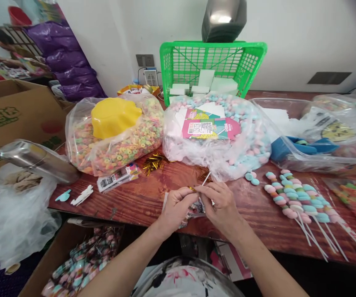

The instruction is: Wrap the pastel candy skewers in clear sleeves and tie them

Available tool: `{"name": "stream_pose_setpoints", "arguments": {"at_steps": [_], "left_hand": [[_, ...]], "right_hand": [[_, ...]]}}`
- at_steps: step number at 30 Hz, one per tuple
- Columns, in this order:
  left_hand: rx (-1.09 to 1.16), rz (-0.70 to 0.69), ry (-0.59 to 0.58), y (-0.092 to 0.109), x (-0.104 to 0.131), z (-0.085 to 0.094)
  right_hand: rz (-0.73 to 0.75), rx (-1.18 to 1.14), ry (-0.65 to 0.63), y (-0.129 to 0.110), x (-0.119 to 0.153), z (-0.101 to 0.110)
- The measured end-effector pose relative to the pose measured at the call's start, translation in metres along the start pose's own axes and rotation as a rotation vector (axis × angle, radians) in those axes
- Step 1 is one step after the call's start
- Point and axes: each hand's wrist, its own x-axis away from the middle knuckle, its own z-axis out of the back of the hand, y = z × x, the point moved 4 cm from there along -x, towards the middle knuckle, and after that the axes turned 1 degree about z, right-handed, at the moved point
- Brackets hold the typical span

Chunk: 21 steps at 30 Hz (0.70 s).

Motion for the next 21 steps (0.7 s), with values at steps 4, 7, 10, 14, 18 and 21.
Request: {"name": "stream_pose_setpoints", "arguments": {"at_steps": [4,7,10,14,18,21], "left_hand": [[0.161,0.081,0.029,-0.003,0.001,-0.001],[0.102,0.058,0.041,0.001,0.001,0.000],[0.038,0.027,0.046,0.003,0.000,0.002],[-0.089,-0.042,0.022,0.005,-0.002,-0.001],[-0.241,-0.146,-0.055,0.012,-0.002,-0.007],[-0.247,0.016,-0.155,0.007,0.000,-0.010]], "right_hand": [[-0.011,-0.071,0.020,-0.002,0.002,-0.001],[-0.023,-0.119,0.037,-0.005,0.005,0.001],[-0.124,-0.154,0.056,-0.005,0.010,0.004],[-0.522,-0.468,0.006,0.007,0.024,-0.003],[-0.634,-0.664,-0.116,0.018,0.031,-0.007],[-0.587,-0.758,-0.318,0.018,0.027,0.002]]}}
